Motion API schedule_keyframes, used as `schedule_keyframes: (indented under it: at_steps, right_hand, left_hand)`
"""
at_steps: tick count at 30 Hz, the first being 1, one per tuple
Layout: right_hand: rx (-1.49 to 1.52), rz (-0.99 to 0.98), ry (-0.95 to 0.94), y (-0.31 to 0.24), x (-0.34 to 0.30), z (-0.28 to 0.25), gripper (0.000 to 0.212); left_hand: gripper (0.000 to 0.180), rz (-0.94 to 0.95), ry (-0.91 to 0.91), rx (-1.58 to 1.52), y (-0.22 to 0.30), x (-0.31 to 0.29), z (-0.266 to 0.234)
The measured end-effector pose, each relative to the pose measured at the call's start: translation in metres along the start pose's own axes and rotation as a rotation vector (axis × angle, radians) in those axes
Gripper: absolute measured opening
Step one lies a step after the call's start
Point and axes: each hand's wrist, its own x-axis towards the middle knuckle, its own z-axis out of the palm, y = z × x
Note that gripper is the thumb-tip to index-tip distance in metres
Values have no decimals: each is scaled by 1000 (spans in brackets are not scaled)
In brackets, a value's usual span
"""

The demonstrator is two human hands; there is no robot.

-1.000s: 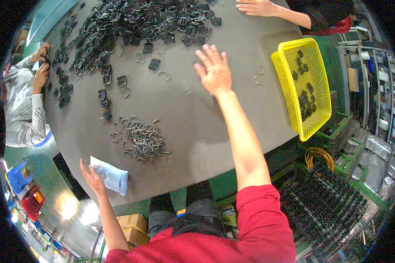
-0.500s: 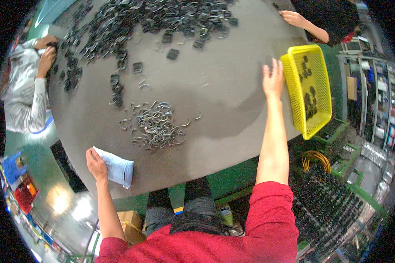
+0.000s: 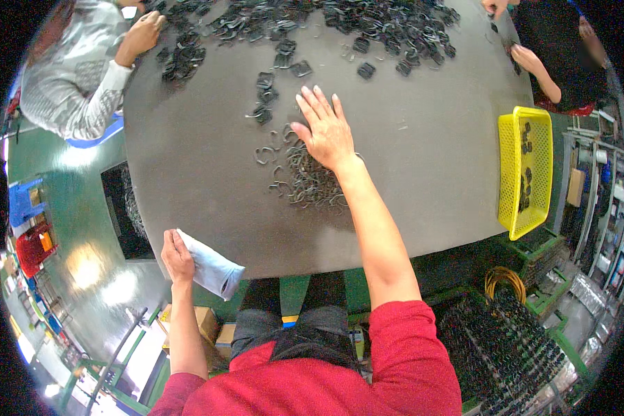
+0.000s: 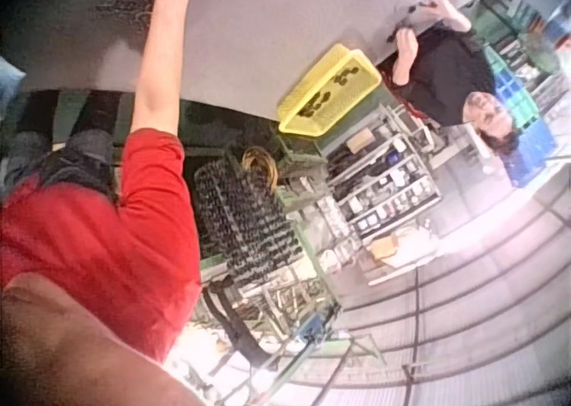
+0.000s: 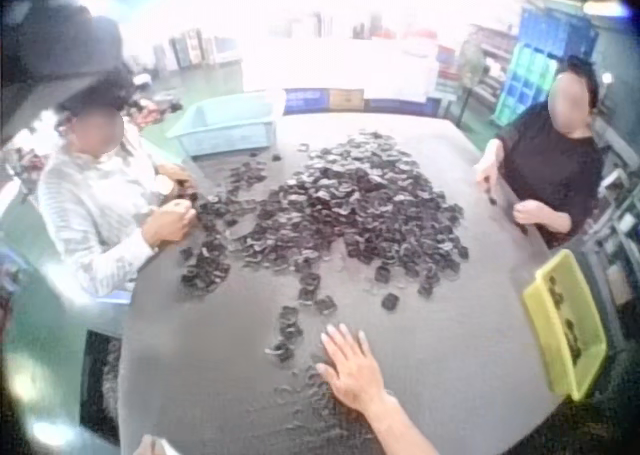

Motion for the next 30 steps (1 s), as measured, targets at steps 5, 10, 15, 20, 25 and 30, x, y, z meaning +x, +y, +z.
schedule_keyframes:
  at_steps: [5,10,15,20,25,30]
  right_hand:
    - [82,-137,-68,-42,-61,-10,55]
    - [-75,608,316,7,-111,-34,47]
    - [-44,234,147,-36,-85,28,50]
    - [80,85,161,-142,-40,72,43]
    - [156,-53,105,-253,-5,133,44]
    - [318,-139,24,-375,34,201,44]
  left_hand:
    - [21,-43,-34,6,-22,-13,-28]
    - [21,-66,-21,-9,-53,-23,-48]
    - [21,-130,-40,-29,-76,-40,-56]
    - [21,-206,-1,-111,-90,-63,-62]
    - [21,-320,75,-125,-115,-96,-75]
    - [22,-447,204,-101,-140,-133,-91]
